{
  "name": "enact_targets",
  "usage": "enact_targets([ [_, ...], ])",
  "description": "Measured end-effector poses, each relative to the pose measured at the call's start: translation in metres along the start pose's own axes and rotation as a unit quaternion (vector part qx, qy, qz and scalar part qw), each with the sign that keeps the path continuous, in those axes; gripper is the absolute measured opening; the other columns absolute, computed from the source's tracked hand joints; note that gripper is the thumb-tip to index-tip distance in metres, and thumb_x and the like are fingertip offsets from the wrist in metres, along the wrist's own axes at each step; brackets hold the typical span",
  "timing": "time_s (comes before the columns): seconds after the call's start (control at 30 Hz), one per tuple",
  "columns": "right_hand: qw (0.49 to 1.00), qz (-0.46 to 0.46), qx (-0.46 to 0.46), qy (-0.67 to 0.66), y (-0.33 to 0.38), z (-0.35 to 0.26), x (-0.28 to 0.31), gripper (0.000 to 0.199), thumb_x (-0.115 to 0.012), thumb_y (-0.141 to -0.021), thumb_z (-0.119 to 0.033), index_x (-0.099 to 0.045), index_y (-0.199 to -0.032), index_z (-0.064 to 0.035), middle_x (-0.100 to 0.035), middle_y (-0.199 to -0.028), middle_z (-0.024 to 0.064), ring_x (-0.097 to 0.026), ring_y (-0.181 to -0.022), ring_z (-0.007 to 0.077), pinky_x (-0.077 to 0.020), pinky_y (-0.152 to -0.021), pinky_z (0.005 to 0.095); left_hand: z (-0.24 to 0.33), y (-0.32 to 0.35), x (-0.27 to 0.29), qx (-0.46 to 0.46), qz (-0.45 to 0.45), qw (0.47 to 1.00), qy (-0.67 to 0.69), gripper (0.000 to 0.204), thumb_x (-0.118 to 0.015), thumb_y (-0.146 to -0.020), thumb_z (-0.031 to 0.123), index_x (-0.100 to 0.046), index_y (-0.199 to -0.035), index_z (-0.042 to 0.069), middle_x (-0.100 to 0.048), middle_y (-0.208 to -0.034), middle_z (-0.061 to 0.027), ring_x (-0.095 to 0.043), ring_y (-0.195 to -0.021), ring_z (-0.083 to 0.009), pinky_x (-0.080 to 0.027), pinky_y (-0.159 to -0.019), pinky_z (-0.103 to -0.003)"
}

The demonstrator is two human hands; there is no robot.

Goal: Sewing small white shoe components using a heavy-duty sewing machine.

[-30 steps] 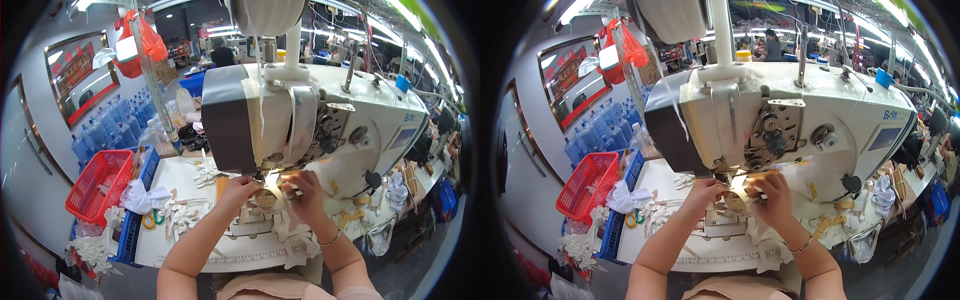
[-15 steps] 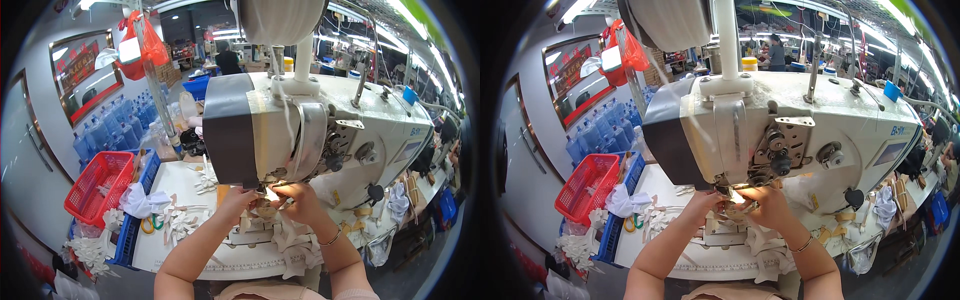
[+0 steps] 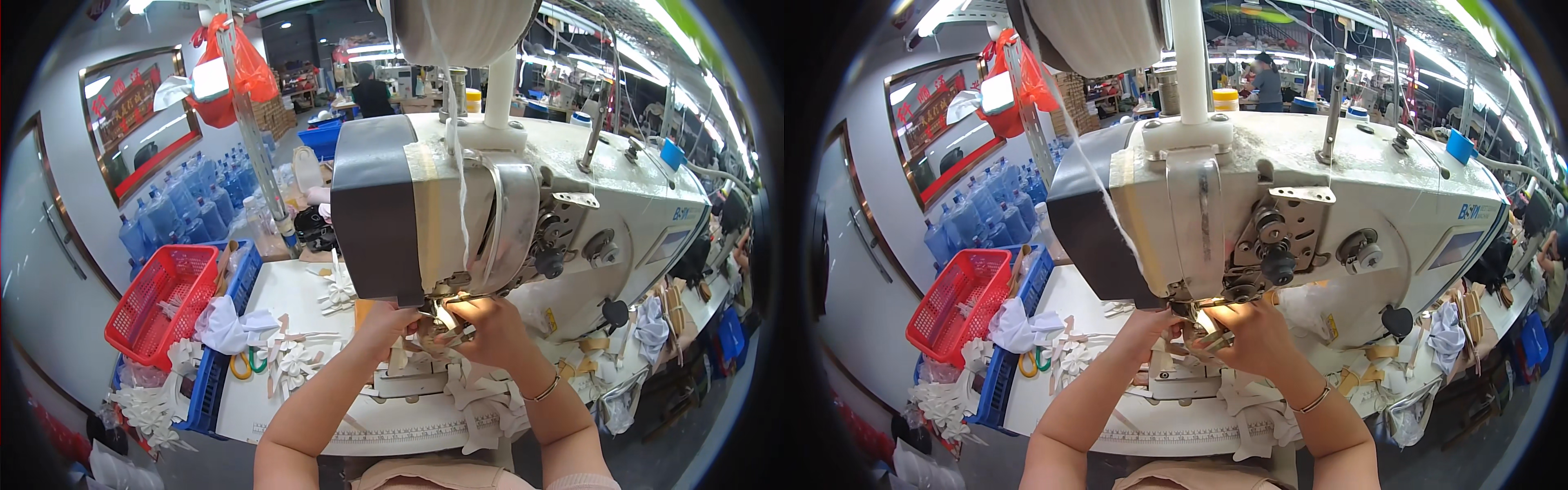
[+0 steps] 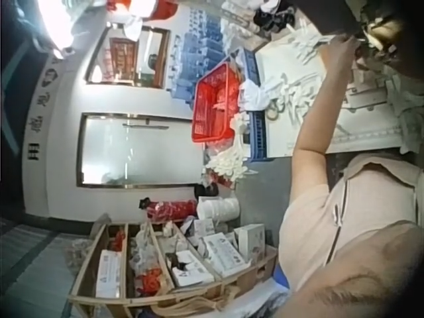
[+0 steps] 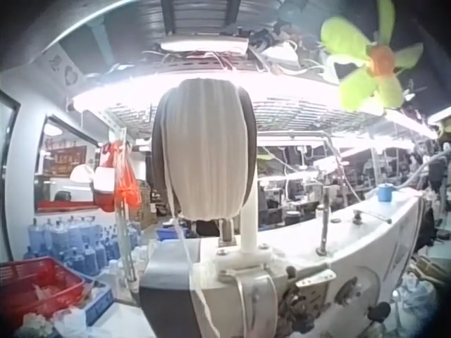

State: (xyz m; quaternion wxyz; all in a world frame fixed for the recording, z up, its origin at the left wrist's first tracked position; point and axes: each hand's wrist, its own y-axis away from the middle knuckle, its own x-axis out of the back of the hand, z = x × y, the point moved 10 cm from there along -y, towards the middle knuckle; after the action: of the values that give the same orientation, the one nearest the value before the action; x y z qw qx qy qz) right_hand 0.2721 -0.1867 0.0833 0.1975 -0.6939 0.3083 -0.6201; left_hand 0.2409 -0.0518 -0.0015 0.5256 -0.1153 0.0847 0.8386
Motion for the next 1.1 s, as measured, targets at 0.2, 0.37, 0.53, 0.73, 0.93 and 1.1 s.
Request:
enact_targets([
  [0.2, 0.999, -0.01, -0.025, -0.02, 0.003, -0.015, 0.002, 0.042, -0.069, -0.065, -0.013, -0.06, -0.106, -0.0068, -0.062, -0.096, 0.0101, -0.063, -0.077, 0.0292, -0.0527, -0.068, 0.0364, -0.018, -0.019, 0.015, 0.026, -0.018, 0.999, -0.026, 0.009, -0.059, -0.078, 0.001, -0.06, -0.085, 0.007, -0.053, -0.073, 0.0004, -0.048, -0.061, -0.0087, -0.038, -0.055, -0.023],
  [0.37, 0.998, -0.021, -0.063, 0.024, 0.02, -0.016, -0.017, 0.052, -0.064, -0.063, -0.004, -0.053, -0.114, -0.0076, -0.051, -0.115, 0.0122, -0.062, -0.073, 0.0304, -0.0528, -0.061, 0.0393, 0.01, -0.02, 0.006, 0.031, -0.065, 0.987, -0.146, 0.006, -0.061, -0.08, 0.004, -0.06, -0.085, 0.006, -0.053, -0.072, -0.0004, -0.049, -0.059, -0.0096, -0.039, -0.051, -0.024],
  [0.53, 0.997, -0.027, -0.043, 0.06, 0.011, -0.028, -0.009, 0.048, -0.063, -0.065, -0.004, -0.054, -0.112, -0.007, -0.055, -0.109, 0.0117, -0.062, -0.072, 0.0297, -0.0528, -0.061, 0.0383, 0.012, -0.017, 0.011, 0.05, -0.069, 0.982, -0.17, 0.016, -0.062, -0.08, 0.005, -0.061, -0.095, 0.004, -0.058, -0.079, -0.0041, -0.054, -0.064, -0.012, -0.043, -0.053, -0.024],
  [0.73, 0.998, -0.058, -0.028, -0.011, -0.012, 0.05, -0.011, 0.031, -0.061, -0.077, -0.008, -0.056, -0.107, -0.0045, -0.062, -0.097, 0.0158, -0.058, -0.089, 0.0335, -0.0471, -0.074, 0.041, -0.007, 0.032, 0.009, -0.062, -0.112, 0.972, -0.196, 0.024, -0.062, -0.084, 0.007, -0.061, -0.107, 0.002, -0.062, -0.095, -0.0072, -0.061, -0.085, -0.0141, -0.049, -0.075, -0.029],
  [0.93, 0.991, -0.049, -0.038, -0.117, -0.019, 0.068, -0.041, 0.026, -0.059, -0.082, -0.008, -0.053, -0.107, -0.0031, -0.059, -0.104, 0.0145, -0.056, -0.096, 0.0321, -0.0447, -0.081, 0.0397, 0.051, 0.093, -0.053, -0.541, 0.056, 0.634, -0.55, 0.034, -0.071, -0.071, 0.006, -0.066, -0.103, 0.017, -0.056, -0.101, -0.006, -0.057, -0.094, -0.0234, -0.049, -0.077, -0.033],
  [1.1, 0.994, 0.015, -0.049, -0.096, -0.01, 0.068, -0.031, 0.017, -0.059, -0.077, -0.006, -0.062, -0.094, -0.0041, -0.063, -0.097, 0.0138, -0.058, -0.093, 0.0334, -0.0458, -0.077, 0.0407, 0.053, 0.096, -0.052, -0.595, 0.027, 0.663, -0.454, 0.028, -0.068, -0.07, -0.001, -0.066, -0.098, 0.006, -0.059, -0.094, -0.0029, -0.059, -0.087, -0.0217, -0.05, -0.072, -0.03],
])
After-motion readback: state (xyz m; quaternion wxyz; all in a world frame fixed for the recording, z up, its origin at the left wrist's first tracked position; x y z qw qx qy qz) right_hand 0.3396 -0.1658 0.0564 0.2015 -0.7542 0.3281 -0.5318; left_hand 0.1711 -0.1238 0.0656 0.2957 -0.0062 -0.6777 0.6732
